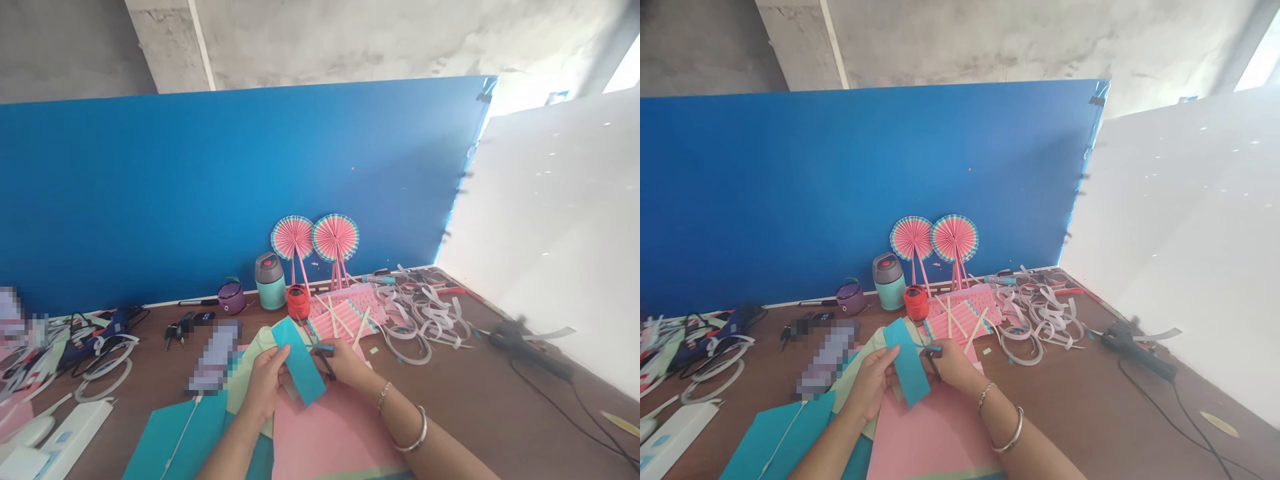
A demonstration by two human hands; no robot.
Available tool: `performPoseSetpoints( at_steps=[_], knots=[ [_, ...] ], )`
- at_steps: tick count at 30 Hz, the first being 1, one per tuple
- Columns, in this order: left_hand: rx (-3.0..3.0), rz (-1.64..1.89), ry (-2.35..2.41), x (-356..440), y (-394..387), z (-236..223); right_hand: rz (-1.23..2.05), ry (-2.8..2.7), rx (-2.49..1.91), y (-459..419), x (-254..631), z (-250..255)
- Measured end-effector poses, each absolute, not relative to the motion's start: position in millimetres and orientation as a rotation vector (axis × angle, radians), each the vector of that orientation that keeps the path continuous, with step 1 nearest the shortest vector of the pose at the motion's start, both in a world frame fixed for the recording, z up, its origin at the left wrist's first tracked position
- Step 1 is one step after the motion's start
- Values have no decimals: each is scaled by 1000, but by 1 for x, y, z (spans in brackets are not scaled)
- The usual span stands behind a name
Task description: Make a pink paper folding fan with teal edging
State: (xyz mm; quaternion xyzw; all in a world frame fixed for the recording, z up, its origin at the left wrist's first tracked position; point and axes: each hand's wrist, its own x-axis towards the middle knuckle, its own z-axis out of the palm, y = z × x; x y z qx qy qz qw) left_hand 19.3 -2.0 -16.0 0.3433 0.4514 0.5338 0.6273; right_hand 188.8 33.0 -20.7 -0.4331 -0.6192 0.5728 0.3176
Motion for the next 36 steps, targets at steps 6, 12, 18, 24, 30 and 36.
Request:
performPoseSetpoints(
  at_steps=[6, 12, 18, 24, 30, 36],
  knots=[
    [744, 1392, 1104, 10, 5, -21, 1610, -1416, -1132, 39, 192, -21],
    [684, 1474, 1183, 5, 7, -22, 1733, -1206, -1135, 41, 198, -19],
    [618, 1489, 1187, 5, 8, -21, 1827, -1286, -1033, 39, 202, -14],
    [629, 1495, 1108, 6, 9, -19, 1792, -1355, -1079, 37, 199, -11],
    [808, 1407, 1036, 11, 4, -15, 1576, -1417, -1063, 36, 190, -21],
    [925, 1219, 1027, 18, -2, -8, 1452, -1436, -932, 37, 186, -30]
  ],
)
